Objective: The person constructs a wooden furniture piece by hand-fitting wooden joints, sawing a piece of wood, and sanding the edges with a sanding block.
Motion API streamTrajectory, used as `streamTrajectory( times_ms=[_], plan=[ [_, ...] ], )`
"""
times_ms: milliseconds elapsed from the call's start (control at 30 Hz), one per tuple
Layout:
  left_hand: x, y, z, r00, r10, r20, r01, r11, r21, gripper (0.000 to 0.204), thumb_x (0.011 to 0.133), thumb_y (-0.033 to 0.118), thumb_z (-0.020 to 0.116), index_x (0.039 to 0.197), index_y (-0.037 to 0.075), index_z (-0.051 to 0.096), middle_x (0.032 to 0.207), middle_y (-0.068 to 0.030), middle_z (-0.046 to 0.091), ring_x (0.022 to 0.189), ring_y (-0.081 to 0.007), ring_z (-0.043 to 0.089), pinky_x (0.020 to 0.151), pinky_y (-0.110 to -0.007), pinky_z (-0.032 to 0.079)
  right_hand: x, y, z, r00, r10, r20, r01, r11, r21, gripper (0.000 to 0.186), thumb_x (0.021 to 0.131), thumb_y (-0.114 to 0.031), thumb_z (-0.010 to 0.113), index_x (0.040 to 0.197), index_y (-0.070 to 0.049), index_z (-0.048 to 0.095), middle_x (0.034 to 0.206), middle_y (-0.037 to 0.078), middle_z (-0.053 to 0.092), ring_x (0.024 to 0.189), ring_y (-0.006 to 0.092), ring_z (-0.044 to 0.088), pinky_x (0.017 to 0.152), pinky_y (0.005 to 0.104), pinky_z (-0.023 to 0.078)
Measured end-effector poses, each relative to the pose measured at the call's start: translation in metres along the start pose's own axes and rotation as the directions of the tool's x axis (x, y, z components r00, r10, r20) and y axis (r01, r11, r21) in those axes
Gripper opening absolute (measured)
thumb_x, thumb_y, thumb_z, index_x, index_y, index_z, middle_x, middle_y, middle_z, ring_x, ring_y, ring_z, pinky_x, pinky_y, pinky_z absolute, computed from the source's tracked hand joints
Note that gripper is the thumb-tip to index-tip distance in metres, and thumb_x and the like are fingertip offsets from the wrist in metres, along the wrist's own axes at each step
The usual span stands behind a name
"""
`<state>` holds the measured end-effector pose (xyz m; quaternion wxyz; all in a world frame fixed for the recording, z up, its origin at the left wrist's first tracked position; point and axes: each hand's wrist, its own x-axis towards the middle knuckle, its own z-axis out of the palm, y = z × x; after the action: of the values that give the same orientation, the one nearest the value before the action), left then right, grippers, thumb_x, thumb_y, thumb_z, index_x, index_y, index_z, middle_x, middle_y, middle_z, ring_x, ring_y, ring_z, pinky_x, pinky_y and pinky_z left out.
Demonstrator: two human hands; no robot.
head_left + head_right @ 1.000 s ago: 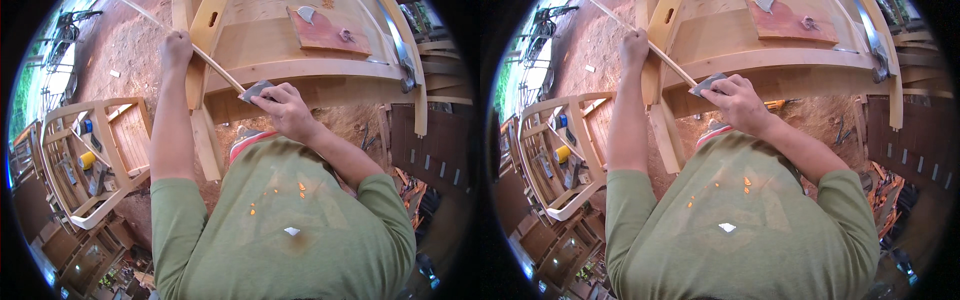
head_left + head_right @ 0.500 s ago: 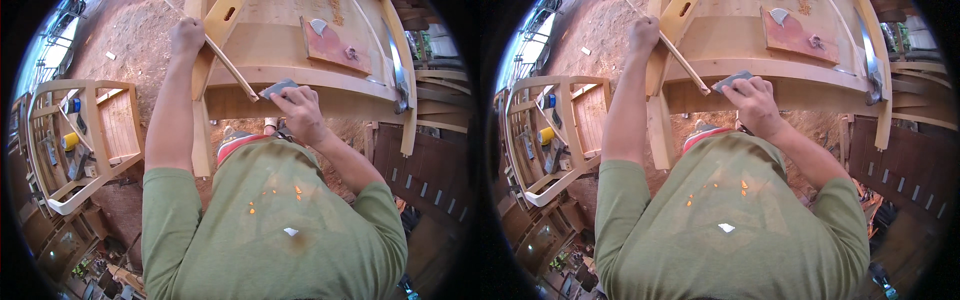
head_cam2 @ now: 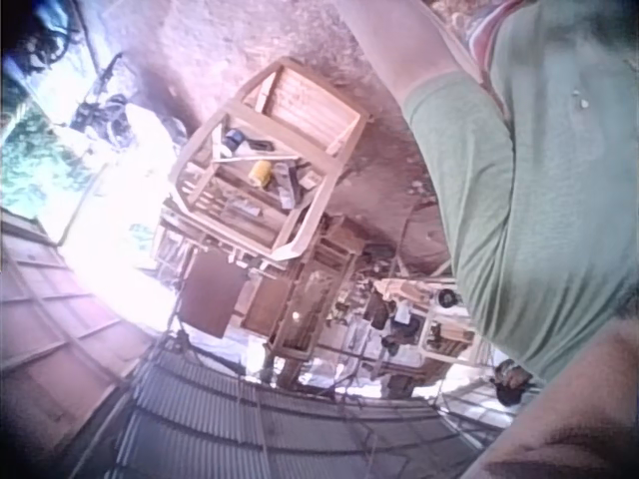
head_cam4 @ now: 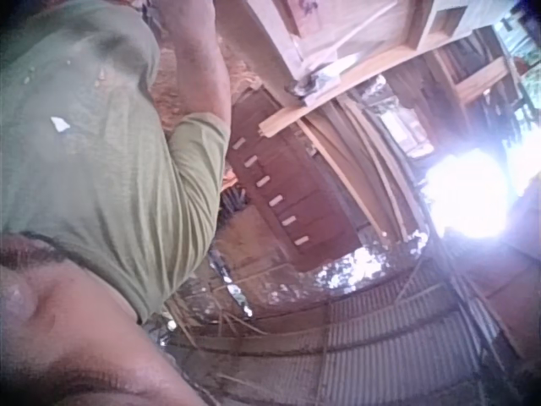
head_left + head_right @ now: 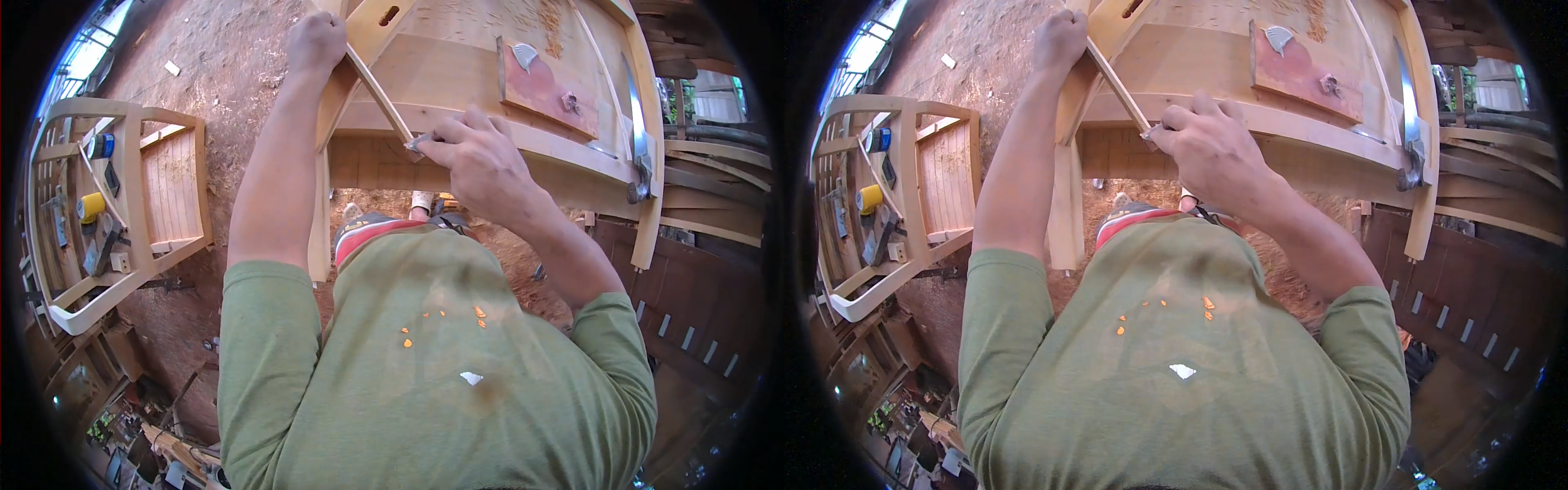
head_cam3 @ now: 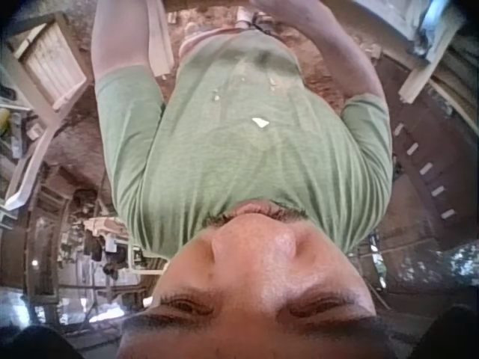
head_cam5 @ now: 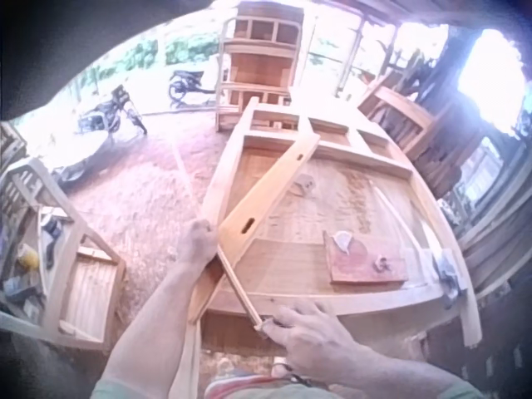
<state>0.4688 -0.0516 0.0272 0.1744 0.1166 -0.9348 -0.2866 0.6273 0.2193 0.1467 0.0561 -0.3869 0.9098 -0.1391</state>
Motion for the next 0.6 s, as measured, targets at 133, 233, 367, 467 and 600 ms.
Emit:
streamTrajectory(
  times_ms=[133, 233, 367, 467, 600],
  plan=[
    [0.006, -0.007, 0.012, 0.997, 0.055, -0.056, -0.055, 0.998, 0.006, 0.040, 0.096, 0.031, 0.050, 0.091, 0.000, 0.076, 0.094, -0.0270, 0.072, 0.092, -0.0454, 0.069, 0.092, -0.050, 0.054, -0.011, 0.000, 0.001, 0.998, -0.066, -0.005, 0.066, 0.996, -0.056, 0.040, 0.076, -0.011, 0.068, 0.116, -0.010, 0.074, 0.108, 0.002, 0.065, 0.107, 0.0261, 0.056, 0.095, 0.0415, 0.043],
    [0.005, -0.007, 0.012, 0.996, 0.060, -0.068, -0.060, 0.998, 0.004, 0.040, 0.096, 0.030, 0.050, 0.091, 0.000, 0.076, 0.094, -0.0271, 0.072, 0.093, -0.0459, 0.069, 0.093, -0.051, 0.054, -0.022, -0.002, 0.005, 0.996, -0.088, 0.012, 0.088, 0.992, -0.095, 0.051, 0.070, -0.022, 0.079, 0.119, -0.009, 0.071, 0.111, 0.002, 0.064, 0.108, 0.0260, 0.055, 0.097, 0.0409, 0.041],
    [0.000, -0.001, 0.003, 1.000, 0.001, -0.016, -0.001, 1.000, -0.018, 0.040, 0.096, 0.030, 0.050, 0.091, 0.000, 0.076, 0.095, -0.0274, 0.072, 0.094, -0.0462, 0.069, 0.093, -0.051, 0.053, -0.034, -0.006, 0.011, 0.998, -0.023, 0.050, 0.027, 0.996, -0.089, 0.063, 0.065, -0.019, 0.083, 0.125, -0.009, 0.068, 0.115, 0.002, 0.062, 0.109, 0.0252, 0.054, 0.097, 0.0413, 0.041],
    [-0.001, 0.004, -0.005, 0.999, -0.008, 0.032, 0.009, 1.000, -0.022, 0.041, 0.096, 0.030, 0.050, 0.093, -0.001, 0.076, 0.096, -0.0285, 0.071, 0.096, -0.0466, 0.069, 0.094, -0.051, 0.053, -0.038, -0.003, 0.010, 0.999, -0.037, -0.003, 0.037, 0.998, -0.048, 0.057, 0.067, -0.014, 0.082, 0.123, -0.010, 0.071, 0.112, 0.002, 0.064, 0.107, 0.0248, 0.055, 0.097, 0.0410, 0.041],
    [-0.002, 0.006, -0.009, 1.000, 0.001, 0.026, -0.001, 1.000, -0.023, 0.041, 0.098, 0.031, 0.049, 0.096, -0.001, 0.075, 0.096, -0.0294, 0.071, 0.096, -0.0473, 0.068, 0.094, -0.051, 0.053, -0.031, 0.014, 0.009, 0.997, 0.026, -0.067, -0.013, 0.983, 0.185, 0.042, 0.075, -0.006, 0.075, 0.117, -0.010, 0.076, 0.106, 0.005, 0.067, 0.103, 0.0270, 0.058, 0.095, 0.0407, 0.044]
  ],
)
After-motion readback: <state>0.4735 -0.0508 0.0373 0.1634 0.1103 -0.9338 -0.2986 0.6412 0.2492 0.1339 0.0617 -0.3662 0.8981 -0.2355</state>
